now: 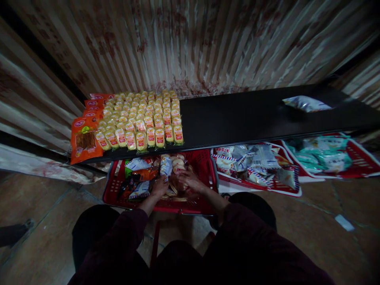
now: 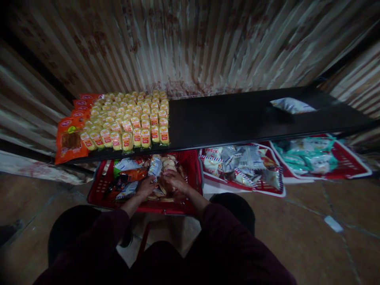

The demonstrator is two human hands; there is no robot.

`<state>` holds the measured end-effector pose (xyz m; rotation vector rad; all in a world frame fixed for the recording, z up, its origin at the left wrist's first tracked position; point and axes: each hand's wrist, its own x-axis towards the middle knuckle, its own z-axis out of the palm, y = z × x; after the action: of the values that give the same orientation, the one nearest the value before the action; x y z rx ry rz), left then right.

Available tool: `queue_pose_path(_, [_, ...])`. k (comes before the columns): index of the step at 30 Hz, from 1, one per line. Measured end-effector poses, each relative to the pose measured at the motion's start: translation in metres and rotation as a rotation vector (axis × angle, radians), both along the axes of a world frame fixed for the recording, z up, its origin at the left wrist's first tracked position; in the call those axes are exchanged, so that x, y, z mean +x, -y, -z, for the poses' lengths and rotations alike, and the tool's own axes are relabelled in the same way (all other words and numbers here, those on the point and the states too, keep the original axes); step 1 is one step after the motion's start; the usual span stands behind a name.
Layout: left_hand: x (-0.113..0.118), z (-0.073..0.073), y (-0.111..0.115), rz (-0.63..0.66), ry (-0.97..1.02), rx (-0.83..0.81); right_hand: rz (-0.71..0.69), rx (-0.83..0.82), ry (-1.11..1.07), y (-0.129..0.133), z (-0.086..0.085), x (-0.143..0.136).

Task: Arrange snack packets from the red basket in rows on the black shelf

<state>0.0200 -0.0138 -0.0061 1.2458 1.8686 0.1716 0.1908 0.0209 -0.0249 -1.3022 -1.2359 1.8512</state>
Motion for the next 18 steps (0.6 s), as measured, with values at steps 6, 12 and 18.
queue_pose_path(6, [-0.007, 0.008, 0.002, -0.014, 0.046, -0.007, 0.043, 0.018, 0.062, 0.009, -0.001, -0.001])
queue_pose_path(12, [-0.001, 0.005, -0.001, -0.028, 0.086, -0.036, 0.131, -0.049, 0.069, 0.004, 0.008, 0.002])
queue_pose_path(18, [0.009, 0.004, -0.003, -0.01, 0.064, -0.042, 0.111, -0.121, -0.034, -0.009, 0.005, 0.01])
